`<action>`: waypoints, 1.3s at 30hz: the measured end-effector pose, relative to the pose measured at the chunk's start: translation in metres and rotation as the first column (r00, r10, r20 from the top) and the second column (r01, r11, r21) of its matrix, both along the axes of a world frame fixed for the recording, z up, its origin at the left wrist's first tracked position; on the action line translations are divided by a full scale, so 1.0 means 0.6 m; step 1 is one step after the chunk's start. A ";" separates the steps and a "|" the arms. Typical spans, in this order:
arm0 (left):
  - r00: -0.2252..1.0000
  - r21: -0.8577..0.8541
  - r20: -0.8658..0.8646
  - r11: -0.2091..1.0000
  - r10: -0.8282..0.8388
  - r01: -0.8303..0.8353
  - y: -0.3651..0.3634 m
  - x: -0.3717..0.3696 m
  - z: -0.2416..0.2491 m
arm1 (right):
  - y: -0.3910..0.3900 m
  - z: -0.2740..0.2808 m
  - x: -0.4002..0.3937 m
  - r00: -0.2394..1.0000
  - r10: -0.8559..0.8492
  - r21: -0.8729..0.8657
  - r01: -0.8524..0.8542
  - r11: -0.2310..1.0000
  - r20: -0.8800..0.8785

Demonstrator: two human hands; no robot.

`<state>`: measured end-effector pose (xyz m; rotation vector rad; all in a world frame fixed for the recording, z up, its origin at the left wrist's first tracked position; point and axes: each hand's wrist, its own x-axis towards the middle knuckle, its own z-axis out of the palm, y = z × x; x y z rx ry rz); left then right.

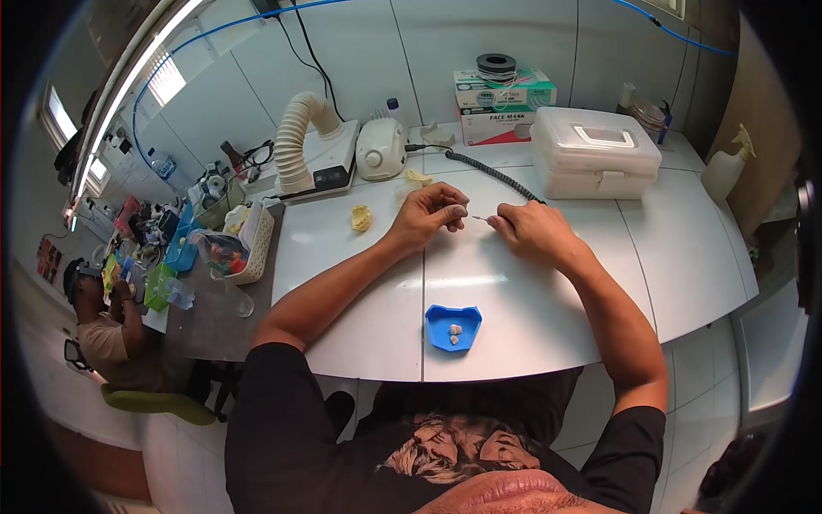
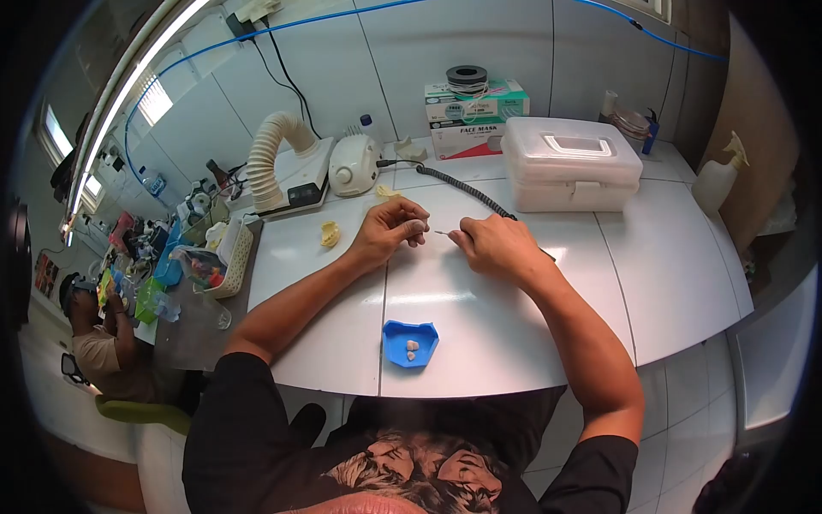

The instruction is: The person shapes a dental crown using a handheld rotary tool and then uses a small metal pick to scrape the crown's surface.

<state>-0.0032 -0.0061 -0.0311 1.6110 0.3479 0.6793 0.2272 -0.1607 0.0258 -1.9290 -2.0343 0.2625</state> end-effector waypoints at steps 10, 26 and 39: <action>0.996 -0.011 -0.092 1.000 0.002 -0.003 -0.016 -0.005 0.022 | -0.005 -0.012 -0.001 1.000 -0.015 0.064 0.015 0.998 0.000; 0.963 -0.066 -0.264 0.997 -0.058 0.042 -0.016 -0.024 0.037 | -0.007 0.000 0.006 0.995 0.093 0.044 -0.095 0.995 0.045; 0.967 -0.126 -0.231 0.989 -0.111 0.084 -0.019 -0.025 0.041 | -0.007 -0.006 0.009 0.990 0.125 0.087 -0.130 0.988 0.067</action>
